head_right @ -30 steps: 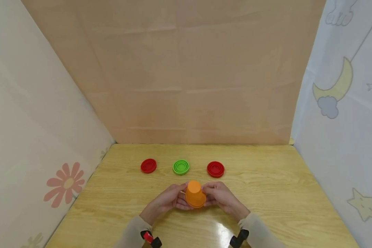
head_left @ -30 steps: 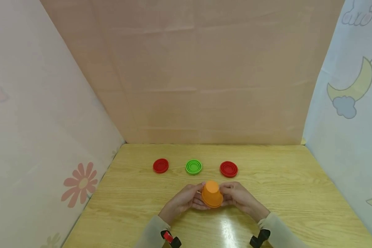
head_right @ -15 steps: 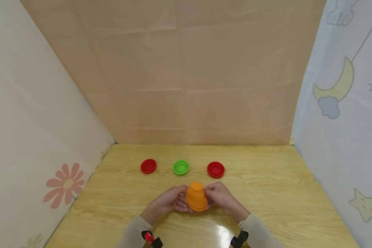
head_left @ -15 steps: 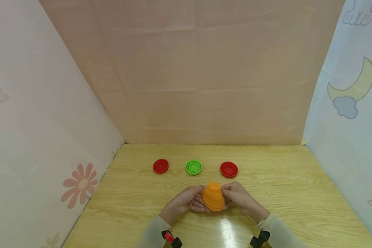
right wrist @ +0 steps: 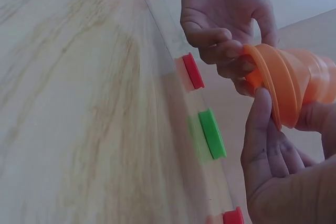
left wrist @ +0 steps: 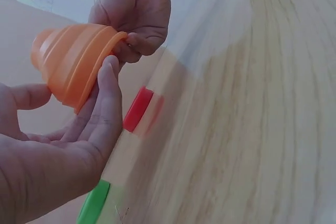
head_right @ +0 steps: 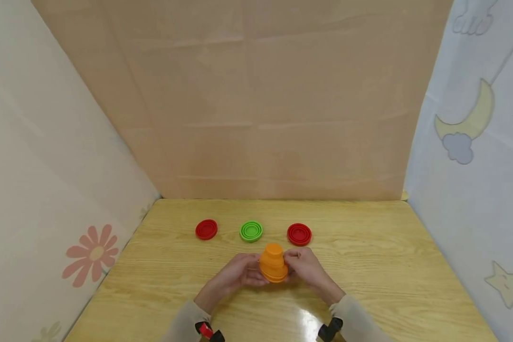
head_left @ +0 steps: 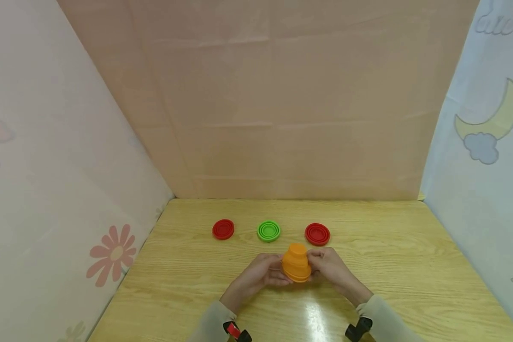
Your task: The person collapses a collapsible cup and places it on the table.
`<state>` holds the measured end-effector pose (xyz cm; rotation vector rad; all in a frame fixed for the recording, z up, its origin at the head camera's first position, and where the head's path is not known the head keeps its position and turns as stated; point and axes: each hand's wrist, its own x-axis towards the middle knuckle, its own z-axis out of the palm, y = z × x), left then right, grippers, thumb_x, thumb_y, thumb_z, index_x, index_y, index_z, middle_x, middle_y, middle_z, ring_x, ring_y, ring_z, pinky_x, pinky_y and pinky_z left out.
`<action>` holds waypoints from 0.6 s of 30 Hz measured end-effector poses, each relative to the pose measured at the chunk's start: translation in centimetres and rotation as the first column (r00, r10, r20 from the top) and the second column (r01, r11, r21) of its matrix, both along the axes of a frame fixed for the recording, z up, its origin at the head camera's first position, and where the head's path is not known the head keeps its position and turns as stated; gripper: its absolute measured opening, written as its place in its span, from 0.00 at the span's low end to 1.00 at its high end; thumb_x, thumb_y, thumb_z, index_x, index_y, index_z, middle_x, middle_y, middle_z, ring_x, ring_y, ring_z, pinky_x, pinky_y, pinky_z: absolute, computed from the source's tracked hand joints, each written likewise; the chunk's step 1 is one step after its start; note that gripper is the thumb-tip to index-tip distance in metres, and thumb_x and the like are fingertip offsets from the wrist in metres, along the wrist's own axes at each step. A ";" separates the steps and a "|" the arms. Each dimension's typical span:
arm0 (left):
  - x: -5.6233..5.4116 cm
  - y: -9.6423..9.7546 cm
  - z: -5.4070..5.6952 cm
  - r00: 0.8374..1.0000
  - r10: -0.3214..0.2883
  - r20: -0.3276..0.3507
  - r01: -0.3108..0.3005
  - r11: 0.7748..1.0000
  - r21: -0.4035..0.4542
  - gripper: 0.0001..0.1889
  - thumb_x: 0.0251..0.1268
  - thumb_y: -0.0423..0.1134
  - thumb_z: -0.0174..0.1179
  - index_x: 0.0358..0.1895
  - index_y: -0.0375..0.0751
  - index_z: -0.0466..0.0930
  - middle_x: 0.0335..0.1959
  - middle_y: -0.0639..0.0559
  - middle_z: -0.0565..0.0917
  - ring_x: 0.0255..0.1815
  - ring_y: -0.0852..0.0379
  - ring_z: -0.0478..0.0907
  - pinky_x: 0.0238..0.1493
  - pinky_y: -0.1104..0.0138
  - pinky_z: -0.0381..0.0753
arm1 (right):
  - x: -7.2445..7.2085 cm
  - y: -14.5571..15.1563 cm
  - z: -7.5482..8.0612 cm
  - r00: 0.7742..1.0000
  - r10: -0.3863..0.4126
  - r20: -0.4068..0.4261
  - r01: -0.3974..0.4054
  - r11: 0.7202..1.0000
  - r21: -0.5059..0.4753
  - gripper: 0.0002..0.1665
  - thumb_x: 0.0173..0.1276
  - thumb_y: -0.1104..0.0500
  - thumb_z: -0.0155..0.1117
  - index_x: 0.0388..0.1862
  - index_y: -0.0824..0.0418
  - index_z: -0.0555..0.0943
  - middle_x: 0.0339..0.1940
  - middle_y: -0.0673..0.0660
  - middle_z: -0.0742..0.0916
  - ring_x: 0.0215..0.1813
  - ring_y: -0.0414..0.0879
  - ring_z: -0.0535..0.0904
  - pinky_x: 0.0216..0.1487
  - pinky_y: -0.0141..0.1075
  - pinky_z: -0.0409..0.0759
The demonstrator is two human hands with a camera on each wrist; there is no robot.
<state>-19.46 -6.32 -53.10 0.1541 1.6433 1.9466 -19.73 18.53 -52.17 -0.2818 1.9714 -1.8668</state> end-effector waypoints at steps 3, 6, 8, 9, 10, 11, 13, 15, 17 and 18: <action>0.0 0.2 0.0 1.000 0.011 -0.009 -0.011 1.000 0.024 0.20 0.80 0.40 0.51 0.61 0.29 0.81 0.45 0.41 0.91 0.37 0.55 0.90 0.48 0.60 0.93 | -0.1 0.1 0.0 1.000 0.011 -0.006 -0.011 1.000 0.002 0.21 0.83 0.57 0.55 0.56 0.75 0.82 0.39 0.52 0.91 0.35 0.42 0.86 0.38 0.35 0.90; 0.0 0.5 0.1 0.997 0.042 -0.058 -0.044 0.999 -0.027 0.17 0.77 0.35 0.52 0.58 0.27 0.80 0.43 0.43 0.90 0.35 0.56 0.89 0.45 0.61 0.93 | -0.5 0.3 -0.2 0.998 0.053 0.044 -0.051 0.998 -0.048 0.19 0.83 0.57 0.55 0.56 0.71 0.84 0.42 0.52 0.92 0.39 0.43 0.88 0.42 0.36 0.91; 0.0 0.7 0.2 0.991 0.070 -0.110 -0.081 0.992 -0.093 0.16 0.76 0.33 0.53 0.58 0.26 0.80 0.44 0.42 0.90 0.35 0.56 0.87 0.43 0.61 0.93 | -0.7 0.6 -0.4 0.989 0.103 0.110 -0.089 0.988 -0.127 0.16 0.83 0.59 0.55 0.56 0.67 0.85 0.46 0.51 0.92 0.44 0.44 0.90 0.48 0.38 0.92; 0.0 0.7 0.2 0.987 0.085 -0.137 -0.104 0.986 -0.132 0.16 0.75 0.33 0.54 0.58 0.26 0.80 0.45 0.42 0.90 0.35 0.57 0.87 0.42 0.61 0.93 | -0.8 0.7 -0.5 0.981 0.137 0.139 -0.112 0.979 -0.173 0.15 0.82 0.60 0.55 0.57 0.66 0.84 0.48 0.51 0.92 0.46 0.44 0.90 0.51 0.40 0.91; -0.1 0.8 0.2 0.982 0.099 -0.164 -0.127 0.978 -0.168 0.16 0.75 0.32 0.54 0.58 0.26 0.80 0.45 0.41 0.90 0.34 0.57 0.86 0.41 0.62 0.93 | -1.0 0.9 -0.6 0.972 0.167 0.164 -0.131 0.968 -0.213 0.15 0.82 0.62 0.55 0.58 0.65 0.84 0.50 0.51 0.92 0.49 0.45 0.90 0.54 0.41 0.91; -0.1 0.8 0.3 0.977 0.109 -0.184 -0.145 0.969 -0.198 0.16 0.75 0.32 0.55 0.59 0.26 0.80 0.46 0.40 0.90 0.34 0.57 0.86 0.40 0.62 0.93 | -1.1 1.0 -0.7 0.964 0.198 0.178 -0.151 0.957 -0.246 0.15 0.81 0.63 0.56 0.60 0.65 0.82 0.52 0.52 0.92 0.51 0.45 0.90 0.57 0.42 0.90; -0.2 0.9 0.3 0.969 0.122 -0.216 -0.175 0.954 -0.244 0.16 0.76 0.33 0.55 0.60 0.27 0.81 0.48 0.39 0.90 0.35 0.57 0.85 0.39 0.64 0.92 | -1.2 1.2 -0.8 0.952 0.245 0.181 -0.187 0.939 -0.288 0.17 0.80 0.65 0.57 0.64 0.66 0.79 0.55 0.53 0.91 0.55 0.46 0.90 0.61 0.45 0.89; -0.2 0.9 0.3 0.964 0.127 -0.234 -0.190 0.944 -0.269 0.16 0.76 0.33 0.56 0.61 0.28 0.81 0.48 0.39 0.90 0.35 0.57 0.85 0.39 0.64 0.92 | -1.2 1.3 -0.9 0.950 0.263 0.169 -0.207 0.935 -0.289 0.21 0.78 0.66 0.61 0.67 0.68 0.75 0.56 0.53 0.90 0.56 0.46 0.89 0.63 0.45 0.87; -0.3 1.0 0.2 0.961 0.128 -0.246 -0.197 0.940 -0.280 0.17 0.77 0.33 0.56 0.61 0.29 0.81 0.48 0.40 0.90 0.35 0.57 0.85 0.38 0.65 0.92 | -1.1 1.4 -1.0 0.953 0.253 0.168 -0.200 0.940 -0.278 0.25 0.76 0.65 0.64 0.69 0.70 0.74 0.55 0.51 0.90 0.57 0.45 0.88 0.63 0.45 0.87; -0.3 1.1 0.2 0.959 0.130 -0.251 -0.201 0.938 -0.283 0.17 0.77 0.33 0.57 0.61 0.29 0.81 0.47 0.40 0.90 0.35 0.57 0.85 0.38 0.65 0.92 | -1.1 1.4 -1.0 0.955 0.245 0.169 -0.194 0.943 -0.271 0.27 0.75 0.65 0.66 0.70 0.71 0.73 0.54 0.51 0.90 0.56 0.45 0.88 0.64 0.45 0.87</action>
